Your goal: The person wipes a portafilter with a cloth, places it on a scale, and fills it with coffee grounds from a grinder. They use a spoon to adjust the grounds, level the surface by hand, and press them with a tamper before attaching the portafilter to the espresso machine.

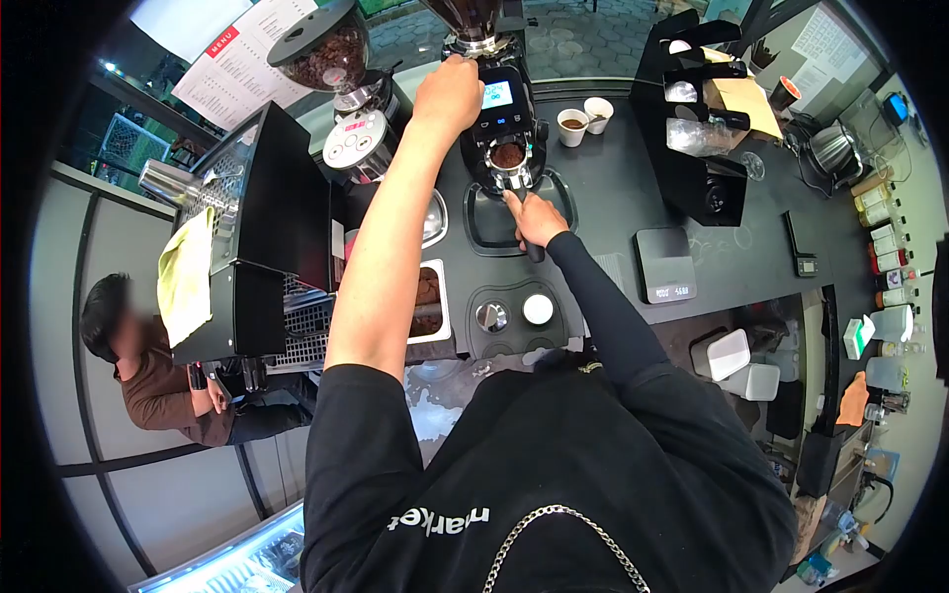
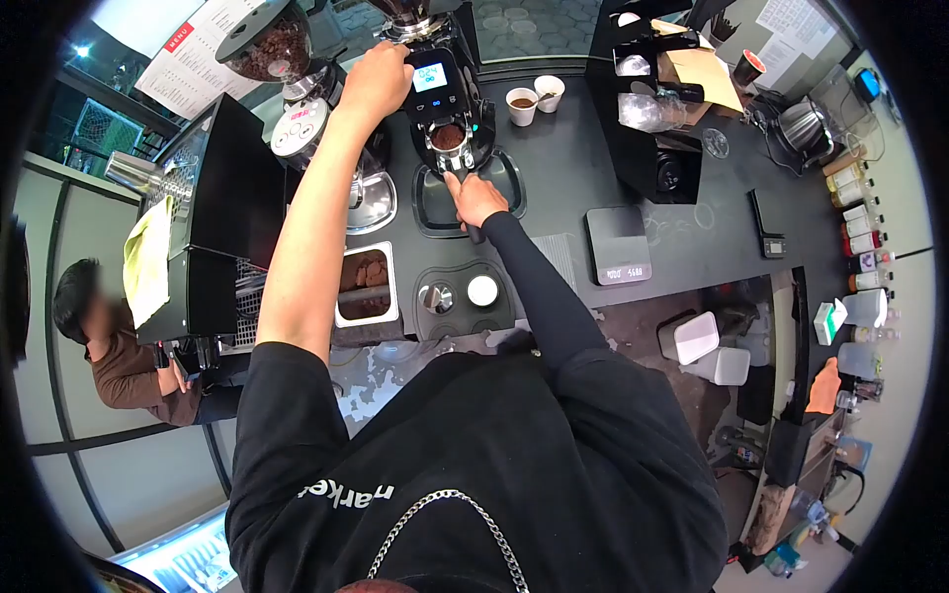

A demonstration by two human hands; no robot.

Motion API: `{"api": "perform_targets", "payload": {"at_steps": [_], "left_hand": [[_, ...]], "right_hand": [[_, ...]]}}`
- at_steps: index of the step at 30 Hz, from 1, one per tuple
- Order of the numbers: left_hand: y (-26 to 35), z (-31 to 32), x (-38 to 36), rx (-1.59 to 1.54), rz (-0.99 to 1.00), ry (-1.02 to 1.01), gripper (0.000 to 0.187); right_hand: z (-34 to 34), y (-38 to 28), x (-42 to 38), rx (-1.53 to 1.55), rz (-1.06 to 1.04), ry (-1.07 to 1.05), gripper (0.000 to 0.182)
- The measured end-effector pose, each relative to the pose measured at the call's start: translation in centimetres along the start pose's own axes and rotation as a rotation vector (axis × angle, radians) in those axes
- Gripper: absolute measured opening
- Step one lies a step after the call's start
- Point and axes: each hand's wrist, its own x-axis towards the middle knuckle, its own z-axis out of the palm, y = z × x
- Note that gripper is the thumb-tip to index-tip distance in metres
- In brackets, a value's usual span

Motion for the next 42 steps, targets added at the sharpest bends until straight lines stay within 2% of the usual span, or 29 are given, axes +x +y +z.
{"api": "perform_targets", "payload": {"at_steps": [9,12,17,18,27,28,29,31,33,35,42], "left_hand": [[0.1,0.0,-0.2,0.011,-0.004,0.006,0.025],[-0.4,0.0,0.9,0.009,-0.019,0.007,0.034],[-0.2,0.1,-0.1,-0.016,-0.031,-0.020,0.033],[-0.3,0.3,-0.2,-0.035,0.011,0.050,0.023],[0.2,-0.3,-0.1,-0.019,0.001,0.014,0.023],[0.2,-0.3,0.0,-0.015,-0.032,-0.028,0.031],[0.2,-0.2,-0.2,-0.014,-0.031,-0.033,0.031],[0.2,-0.3,0.2,-0.009,-0.040,-0.023,0.030],[0.1,-0.1,0.4,-0.014,-0.026,-0.041,0.023],[0.0,0.2,0.4,0.004,0.008,0.015,0.024],[0.5,-0.3,0.0,-0.008,-0.026,-0.005,0.022]], "right_hand": [[0.0,0.0,0.4,-0.033,0.001,0.024,0.073],[0.9,0.7,0.2,-0.025,-0.026,0.076,0.070],[1.2,1.2,-0.2,0.091,-0.054,0.036,0.066],[1.8,1.7,0.3,0.060,-0.050,0.084,0.064],[1.9,1.3,-0.3,0.140,-0.074,0.101,0.058],[1.7,1.1,-0.6,0.139,-0.075,0.101,0.058],[1.7,1.0,-1.0,0.156,-0.059,0.081,0.058],[1.1,0.3,-0.6,0.182,-0.047,0.053,0.060],[2.3,2.3,0.8,0.148,-0.092,0.078,0.063],[1.6,1.5,0.2,0.144,-0.079,0.100,0.063],[1.9,1.5,0.1,0.151,-0.080,0.085,0.064]]}}
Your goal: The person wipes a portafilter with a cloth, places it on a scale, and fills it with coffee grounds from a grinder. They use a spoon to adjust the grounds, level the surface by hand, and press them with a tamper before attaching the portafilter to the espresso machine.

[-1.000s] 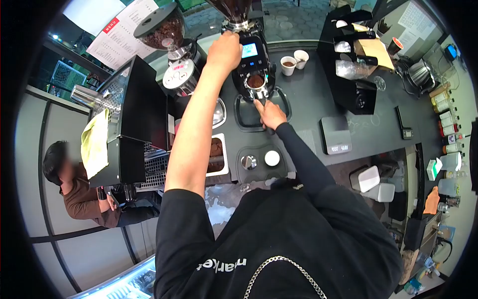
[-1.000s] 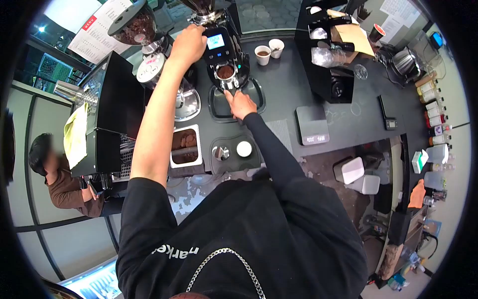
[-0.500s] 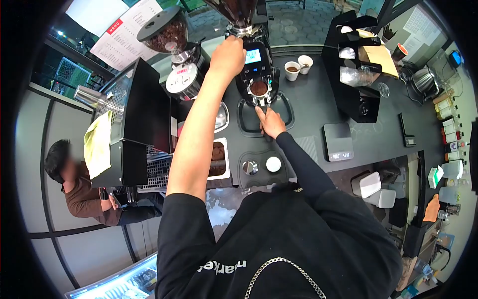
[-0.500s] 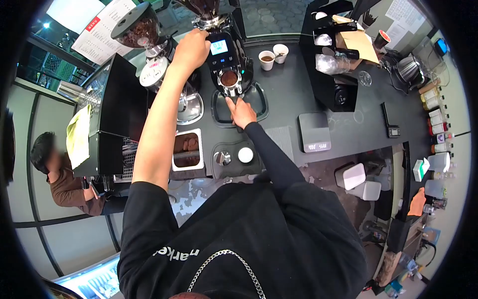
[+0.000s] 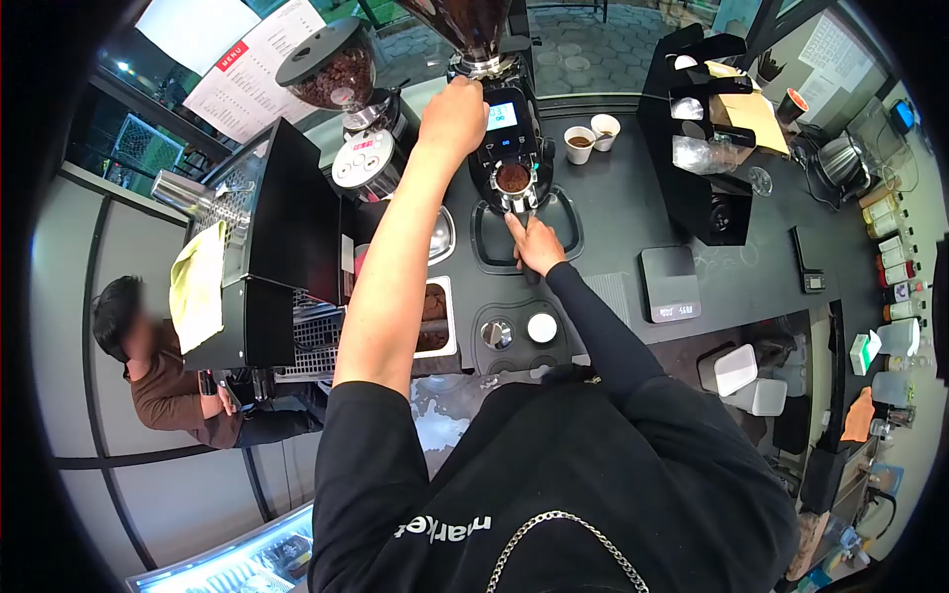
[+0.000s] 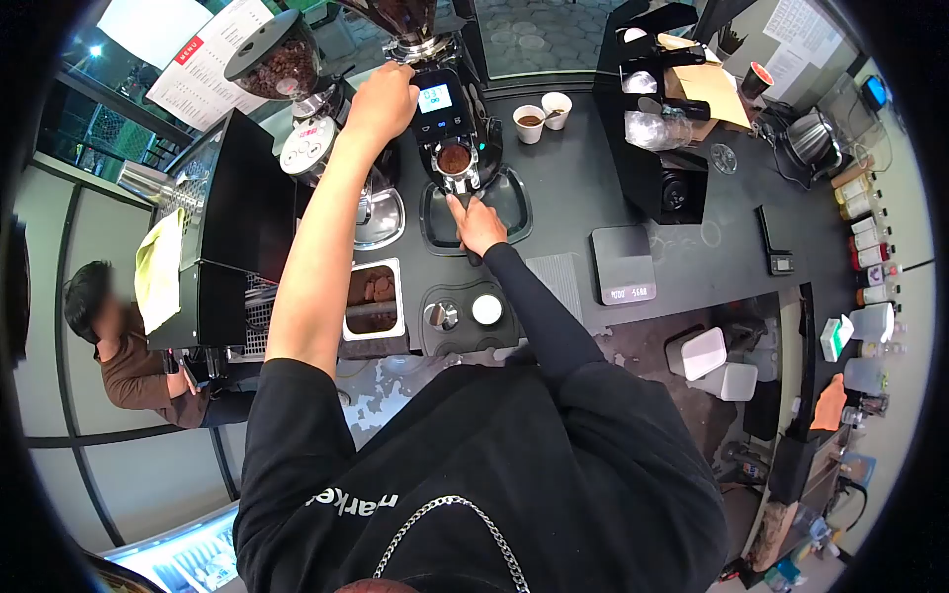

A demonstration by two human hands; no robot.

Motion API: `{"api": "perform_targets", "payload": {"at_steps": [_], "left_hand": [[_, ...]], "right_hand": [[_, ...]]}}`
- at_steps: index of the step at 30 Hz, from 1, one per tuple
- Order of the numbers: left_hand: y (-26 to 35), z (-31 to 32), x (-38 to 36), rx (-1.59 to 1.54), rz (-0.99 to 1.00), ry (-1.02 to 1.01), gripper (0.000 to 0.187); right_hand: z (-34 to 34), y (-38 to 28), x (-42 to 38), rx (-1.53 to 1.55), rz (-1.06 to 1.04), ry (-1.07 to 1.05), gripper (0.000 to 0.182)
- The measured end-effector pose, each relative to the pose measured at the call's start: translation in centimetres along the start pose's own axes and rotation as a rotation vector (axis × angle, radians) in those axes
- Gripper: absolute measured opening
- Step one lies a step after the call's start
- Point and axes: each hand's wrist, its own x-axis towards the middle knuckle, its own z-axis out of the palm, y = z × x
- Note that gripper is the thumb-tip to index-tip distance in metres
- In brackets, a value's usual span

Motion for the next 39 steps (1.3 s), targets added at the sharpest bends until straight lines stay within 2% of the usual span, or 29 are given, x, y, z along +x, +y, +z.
{"api": "perform_targets", "payload": {"at_steps": [6,8,27,31,38,39], "left_hand": [[0.0,0.0,-0.1,0.013,0.014,0.000,0.023],[0.1,-0.2,0.0,-0.001,-0.032,-0.050,0.033],[0.2,-0.2,0.2,-0.006,-0.045,-0.045,0.031],[0.5,-0.3,-0.5,0.009,-0.048,-0.091,0.031],[-0.2,-0.3,0.8,-0.025,-0.027,-0.038,0.033],[-0.1,-0.3,0.6,-0.014,-0.008,-0.005,0.027]], "right_hand": [[0.1,-0.3,-0.1,0.019,0.015,0.004,0.066],[0.1,-0.2,-0.1,0.022,0.013,0.007,0.065],[-0.6,-0.2,-0.2,-0.042,-0.015,0.014,0.064],[-0.4,0.6,-0.3,0.049,-0.017,-0.025,0.065],[-0.4,0.8,1.0,-0.040,-0.066,0.006,0.060],[-0.2,0.9,0.7,-0.046,-0.049,0.024,0.062]]}}
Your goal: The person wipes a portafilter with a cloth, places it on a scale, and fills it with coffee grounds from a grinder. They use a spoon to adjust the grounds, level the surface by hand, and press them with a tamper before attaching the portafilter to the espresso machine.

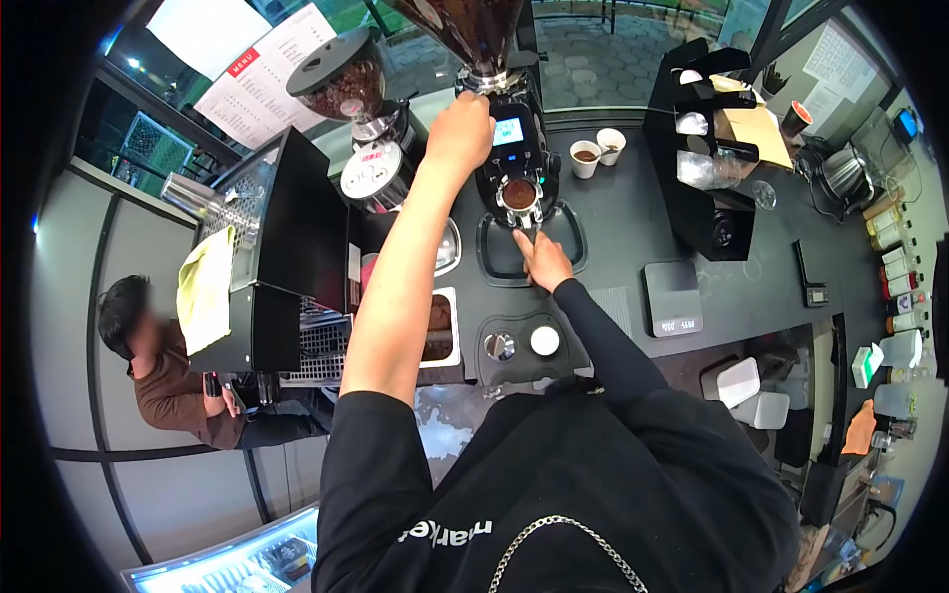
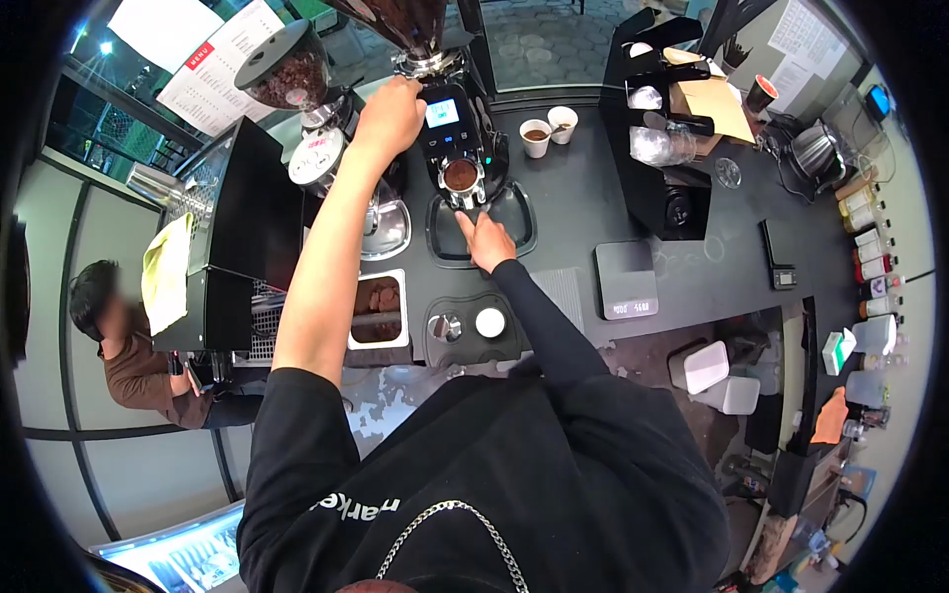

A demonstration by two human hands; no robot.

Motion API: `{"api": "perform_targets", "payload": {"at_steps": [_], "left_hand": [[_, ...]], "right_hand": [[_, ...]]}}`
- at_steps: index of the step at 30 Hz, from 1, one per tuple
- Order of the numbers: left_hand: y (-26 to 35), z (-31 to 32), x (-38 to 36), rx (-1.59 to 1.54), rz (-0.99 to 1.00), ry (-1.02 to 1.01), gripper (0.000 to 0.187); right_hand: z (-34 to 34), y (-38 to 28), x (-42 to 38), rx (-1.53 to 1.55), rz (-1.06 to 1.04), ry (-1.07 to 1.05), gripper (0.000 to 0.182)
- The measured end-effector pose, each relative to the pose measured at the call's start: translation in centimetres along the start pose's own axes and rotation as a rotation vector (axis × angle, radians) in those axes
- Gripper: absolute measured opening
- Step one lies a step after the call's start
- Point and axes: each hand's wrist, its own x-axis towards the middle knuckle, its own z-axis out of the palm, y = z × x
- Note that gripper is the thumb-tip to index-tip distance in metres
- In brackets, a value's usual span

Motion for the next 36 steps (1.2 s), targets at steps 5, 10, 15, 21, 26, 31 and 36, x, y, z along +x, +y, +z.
{"api": "perform_targets", "payload": {"at_steps": [5,10,15,21,26,31,36], "left_hand": [[0.0,0.7,-0.7,0.019,0.014,0.020,0.021],[-0.3,0.6,-0.2,-0.022,-0.014,-0.032,0.031],[0.0,0.6,-0.3,0.014,-0.028,-0.033,0.031],[0.2,0.3,-0.6,0.022,0.027,0.023,0.022],[0.3,0.1,-0.6,0.022,0.009,-0.003,0.023],[0.5,0.0,-0.3,0.033,-0.003,-0.015,0.023],[0.5,0.1,-0.3,0.033,-0.001,-0.013,0.024]], "right_hand": [[-0.2,-0.3,-1.3,0.004,0.045,0.000,0.064],[-0.1,-0.1,-0.4,0.013,0.030,-0.038,0.063],[0.0,0.2,-0.5,-0.006,0.052,-0.038,0.065],[-0.2,-0.3,-0.7,-0.027,0.077,-0.028,0.064],[-1.9,-2.9,-0.9,-0.032,0.096,-0.116,0.067],[-1.8,-2.9,-0.4,-0.036,0.093,-0.079,0.071],[-1.3,-1.9,0.0,-0.040,0.068,-0.097,0.071]]}}
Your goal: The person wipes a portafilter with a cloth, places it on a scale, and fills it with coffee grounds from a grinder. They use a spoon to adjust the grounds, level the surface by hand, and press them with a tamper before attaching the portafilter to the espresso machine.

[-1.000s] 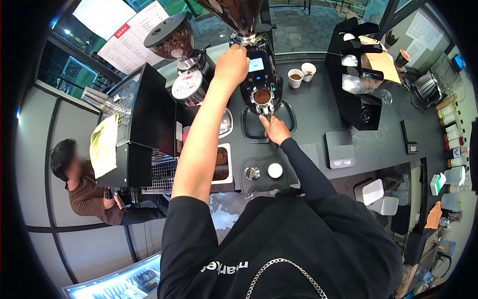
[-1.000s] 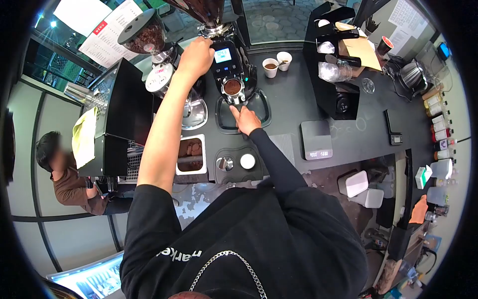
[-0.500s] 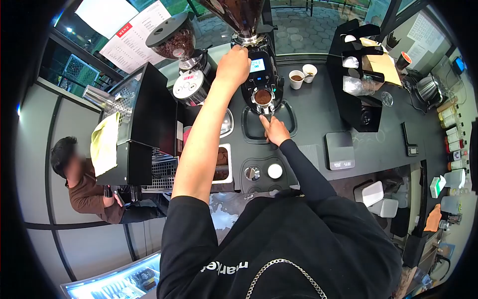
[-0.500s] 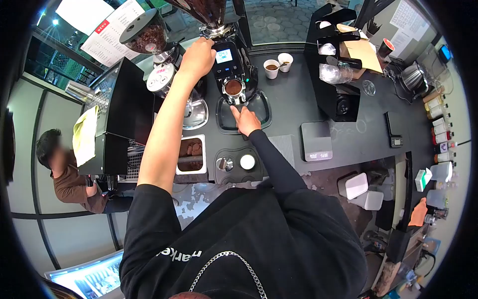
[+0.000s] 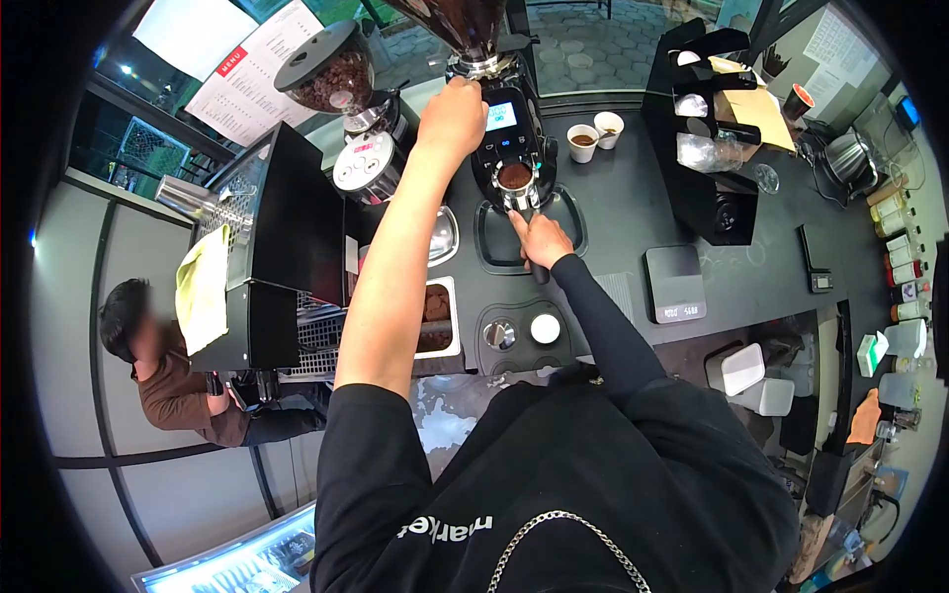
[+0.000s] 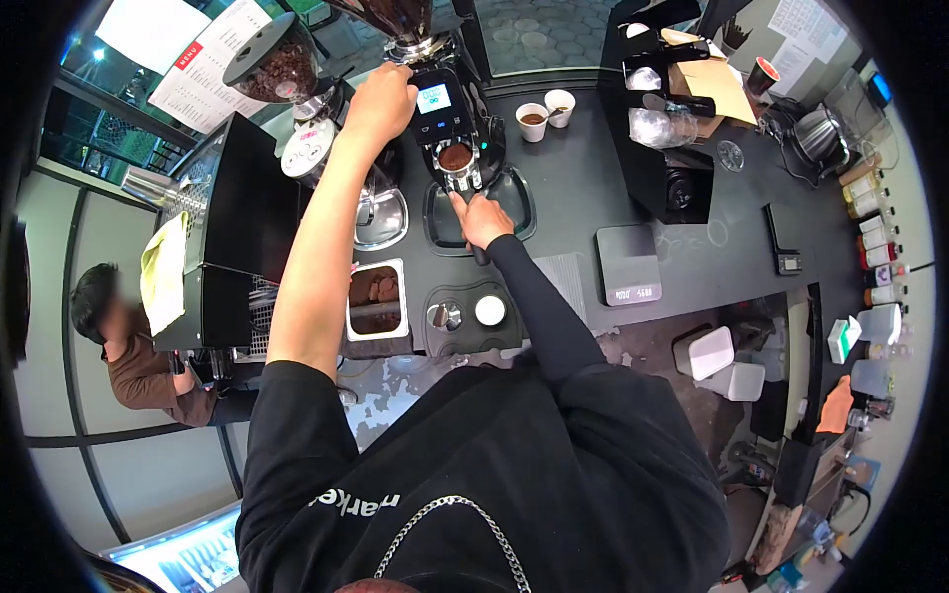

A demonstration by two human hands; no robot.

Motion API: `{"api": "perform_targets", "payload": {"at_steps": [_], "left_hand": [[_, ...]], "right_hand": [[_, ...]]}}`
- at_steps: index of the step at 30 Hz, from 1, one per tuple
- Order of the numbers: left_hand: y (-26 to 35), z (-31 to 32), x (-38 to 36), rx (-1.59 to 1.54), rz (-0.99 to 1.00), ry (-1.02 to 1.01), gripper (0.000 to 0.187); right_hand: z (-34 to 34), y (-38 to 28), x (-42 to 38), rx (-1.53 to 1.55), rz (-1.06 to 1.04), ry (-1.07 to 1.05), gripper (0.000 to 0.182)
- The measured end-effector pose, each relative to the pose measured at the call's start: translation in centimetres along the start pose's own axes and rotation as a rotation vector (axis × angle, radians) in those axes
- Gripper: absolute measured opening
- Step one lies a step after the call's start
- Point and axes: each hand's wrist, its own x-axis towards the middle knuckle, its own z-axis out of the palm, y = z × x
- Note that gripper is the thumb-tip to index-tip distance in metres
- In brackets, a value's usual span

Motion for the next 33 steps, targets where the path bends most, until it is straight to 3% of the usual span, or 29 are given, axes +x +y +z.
{"api": "perform_targets", "payload": {"at_steps": [12,21,23,33], "left_hand": [[-0.25,0.17,0.08,0.029,0.035,-0.018,0.025],[-0.28,-0.03,0.28,0.014,0.022,-0.027,0.026],[-0.31,0.02,0.36,0.011,0.018,-0.025,0.026],[-0.56,0.13,0.71,-0.005,0.013,-0.039,0.026]], "right_hand": [[-0.17,-0.56,-0.22,-0.029,0.068,-0.003,0.074],[-0.11,-0.36,-0.03,0.001,0.066,-0.031,0.066],[-0.09,-0.37,-0.10,-0.030,0.069,-0.022,0.074],[-0.07,-0.40,0.04,-0.034,0.083,-0.023,0.074]]}}
